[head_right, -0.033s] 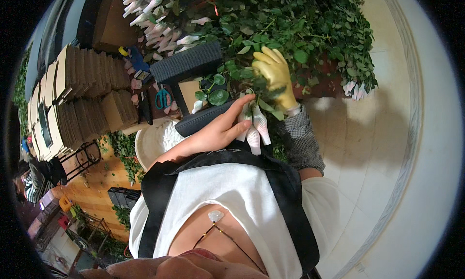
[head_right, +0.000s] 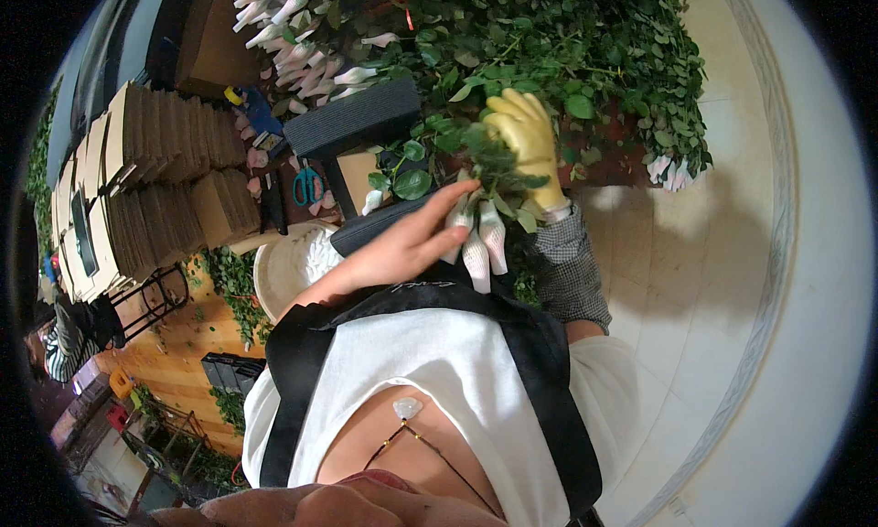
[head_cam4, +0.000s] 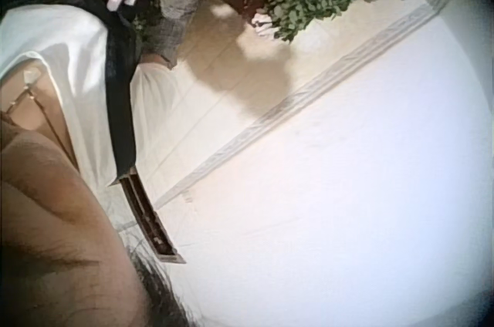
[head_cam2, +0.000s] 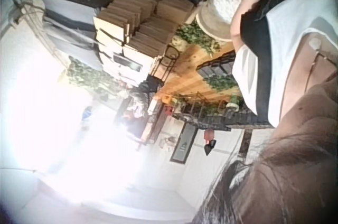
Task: The person picks up individual roses from a pile, pulls the stems through a stripping tool on a workbench to remove leaves and thorns, and slides protective foam sleeves over the flower heads.
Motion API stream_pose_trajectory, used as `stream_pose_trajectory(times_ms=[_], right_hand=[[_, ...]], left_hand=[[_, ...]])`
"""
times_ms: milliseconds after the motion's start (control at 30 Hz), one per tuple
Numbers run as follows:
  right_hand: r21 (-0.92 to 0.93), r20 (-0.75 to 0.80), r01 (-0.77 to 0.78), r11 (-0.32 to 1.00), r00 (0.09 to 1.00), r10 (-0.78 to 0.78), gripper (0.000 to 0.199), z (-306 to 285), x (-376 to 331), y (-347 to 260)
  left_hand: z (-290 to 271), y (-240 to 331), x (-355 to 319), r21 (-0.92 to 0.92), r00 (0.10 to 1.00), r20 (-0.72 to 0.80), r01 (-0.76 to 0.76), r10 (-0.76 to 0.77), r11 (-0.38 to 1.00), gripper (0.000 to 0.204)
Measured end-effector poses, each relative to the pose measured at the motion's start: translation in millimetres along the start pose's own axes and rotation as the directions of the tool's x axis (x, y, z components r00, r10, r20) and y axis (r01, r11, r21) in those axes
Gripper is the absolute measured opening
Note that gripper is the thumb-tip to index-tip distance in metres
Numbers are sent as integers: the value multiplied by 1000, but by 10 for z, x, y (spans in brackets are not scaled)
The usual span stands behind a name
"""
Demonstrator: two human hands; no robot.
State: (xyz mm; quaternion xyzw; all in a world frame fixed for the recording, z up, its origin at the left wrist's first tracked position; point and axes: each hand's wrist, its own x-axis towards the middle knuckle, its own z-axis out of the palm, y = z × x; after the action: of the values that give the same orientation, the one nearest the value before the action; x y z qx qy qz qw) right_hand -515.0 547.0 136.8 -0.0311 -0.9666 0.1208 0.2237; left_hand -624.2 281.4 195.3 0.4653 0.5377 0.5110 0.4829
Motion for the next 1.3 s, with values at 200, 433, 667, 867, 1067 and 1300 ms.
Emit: stream_pose_trajectory(times_ms=[200,433,667,867,1067,1300], right_hand=[[-40,-239,-209,977,952,194,42,-220,-230,511],[44,-219,-283,958,933,286,47,-404,-178,362],[143,-52,-104,984,992,113,46,-177,107,-332],[69,-133,-98,993,985,107,32,-99,11,-225],[-4,-502,-363,932,807,312,38,-1472,-199,-224],[235,-868,-584,777,233,438,40,-2574,-1116,362]], left_hand=[[-927,-626,-75,676,912,-352,402,-210,617,41],[-1118,-1521,-79,499,896,-27,396,-443,771,32],[-452,4,96,287,983,-104,175,-151,942,35],[-2,195,253,588,991,3,-108,132,801,39],[-608,-100,274,360,956,-289,59,51,931,39],[-1060,-1441,31,791,784,-179,474,-594,388,57]])
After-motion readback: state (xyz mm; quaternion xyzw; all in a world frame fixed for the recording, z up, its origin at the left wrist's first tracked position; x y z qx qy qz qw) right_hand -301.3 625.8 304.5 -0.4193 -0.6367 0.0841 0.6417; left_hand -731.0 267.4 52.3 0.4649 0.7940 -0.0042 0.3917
